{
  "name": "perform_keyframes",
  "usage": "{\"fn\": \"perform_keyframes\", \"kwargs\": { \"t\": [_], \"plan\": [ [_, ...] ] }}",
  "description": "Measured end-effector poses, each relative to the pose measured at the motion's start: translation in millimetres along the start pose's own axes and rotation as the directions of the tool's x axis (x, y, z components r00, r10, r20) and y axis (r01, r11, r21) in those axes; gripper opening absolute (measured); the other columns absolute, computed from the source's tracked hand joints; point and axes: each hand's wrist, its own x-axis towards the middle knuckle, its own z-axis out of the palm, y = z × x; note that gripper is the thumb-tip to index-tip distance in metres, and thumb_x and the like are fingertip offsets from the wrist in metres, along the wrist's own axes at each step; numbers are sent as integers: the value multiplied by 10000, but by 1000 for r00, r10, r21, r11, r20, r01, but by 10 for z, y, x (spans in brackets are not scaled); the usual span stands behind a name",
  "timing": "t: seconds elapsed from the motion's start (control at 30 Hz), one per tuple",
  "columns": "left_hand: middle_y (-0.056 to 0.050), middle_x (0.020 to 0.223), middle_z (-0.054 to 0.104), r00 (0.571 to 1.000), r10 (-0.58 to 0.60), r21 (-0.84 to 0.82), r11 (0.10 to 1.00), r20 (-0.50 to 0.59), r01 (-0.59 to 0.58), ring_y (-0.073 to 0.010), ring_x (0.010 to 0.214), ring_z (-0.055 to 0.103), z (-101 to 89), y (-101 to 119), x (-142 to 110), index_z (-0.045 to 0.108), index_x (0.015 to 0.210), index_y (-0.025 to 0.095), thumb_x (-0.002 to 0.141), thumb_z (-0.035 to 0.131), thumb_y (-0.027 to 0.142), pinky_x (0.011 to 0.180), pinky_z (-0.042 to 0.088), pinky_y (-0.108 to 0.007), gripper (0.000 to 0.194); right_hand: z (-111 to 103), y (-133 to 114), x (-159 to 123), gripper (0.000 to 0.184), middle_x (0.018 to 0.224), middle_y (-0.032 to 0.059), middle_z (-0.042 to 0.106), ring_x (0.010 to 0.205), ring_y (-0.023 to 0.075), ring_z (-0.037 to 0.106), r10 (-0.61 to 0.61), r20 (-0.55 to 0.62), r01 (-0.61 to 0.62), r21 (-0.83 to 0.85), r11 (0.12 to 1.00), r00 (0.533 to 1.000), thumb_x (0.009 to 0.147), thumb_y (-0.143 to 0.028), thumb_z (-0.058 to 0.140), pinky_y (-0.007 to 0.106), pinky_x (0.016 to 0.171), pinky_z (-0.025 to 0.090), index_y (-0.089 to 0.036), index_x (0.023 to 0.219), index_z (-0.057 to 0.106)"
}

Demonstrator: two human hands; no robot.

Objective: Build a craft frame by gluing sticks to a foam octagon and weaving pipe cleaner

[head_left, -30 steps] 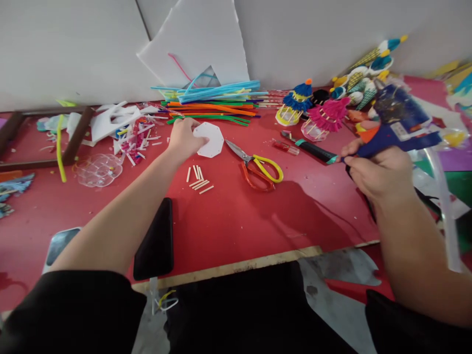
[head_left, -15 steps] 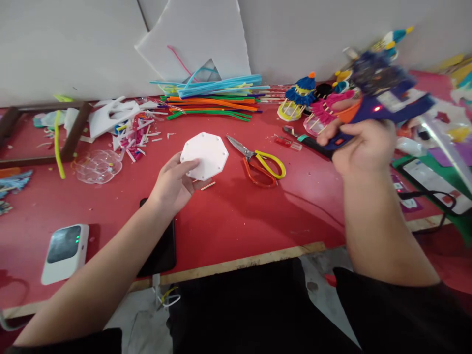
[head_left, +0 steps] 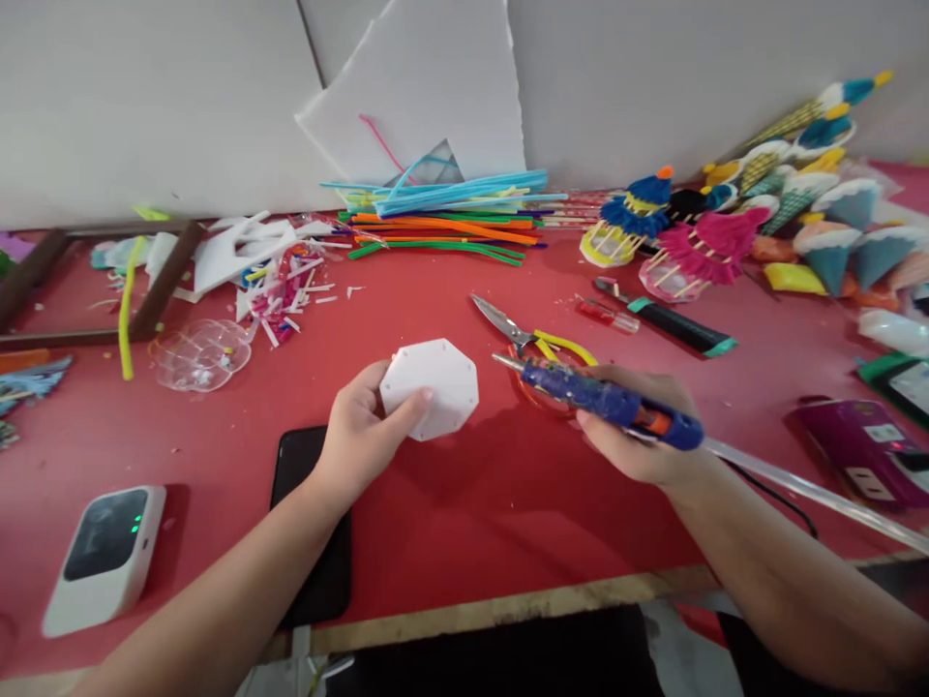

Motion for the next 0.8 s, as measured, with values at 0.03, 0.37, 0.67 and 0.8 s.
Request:
{"fn": "perform_keyframes", "kwargs": {
  "t": [0.03, 0.37, 0.67, 0.8],
  "plan": [
    [-9, 762, 691, 999, 5, 30, 1000, 38, -6, -133, 651, 621, -4, 28, -26, 691, 912, 166, 762, 769, 398, 564, 517, -226, 288, -1, -12, 11, 276, 700, -26, 697, 507, 164, 640, -78, -16, 77, -41, 996, 997, 740, -151, 652, 283, 472, 524, -287, 980, 644],
    [26, 685, 604, 991, 81, 197, 975, 103, -100, -92, 566, 516, 38, 79, -153, 685, 941, 171, 822, 701, 351, 481, 425, -181, 217, 12, -12, 24, 390, 896, 51, 727, 755, 224, 719, -269, 145, 288, -129, 949, 952, 702, -156, 636, 383, 708, 634, -250, 1080, 625],
    [18, 688, 613, 992, 63, 211, 974, 112, -86, -99, 575, 521, 55, 89, -155, 703, 963, 168, 814, 713, 375, 493, 426, -191, 256, 44, -31, 33, 317, 835, 35, 700, 713, 206, 709, -236, 127, 255, -158, 954, 963, 708, -136, 624, 347, 662, 628, -259, 1000, 608],
    [1, 763, 659, 991, 10, 161, 986, 136, -32, -110, 635, 575, 44, 89, -147, 700, 1018, 177, 814, 737, 390, 517, 459, -185, 298, 56, -45, 32, 368, 832, 30, 692, 711, 211, 700, -217, 97, 228, -122, 966, 971, 703, -99, 631, 354, 654, 616, -271, 1028, 616]
  ]
}}
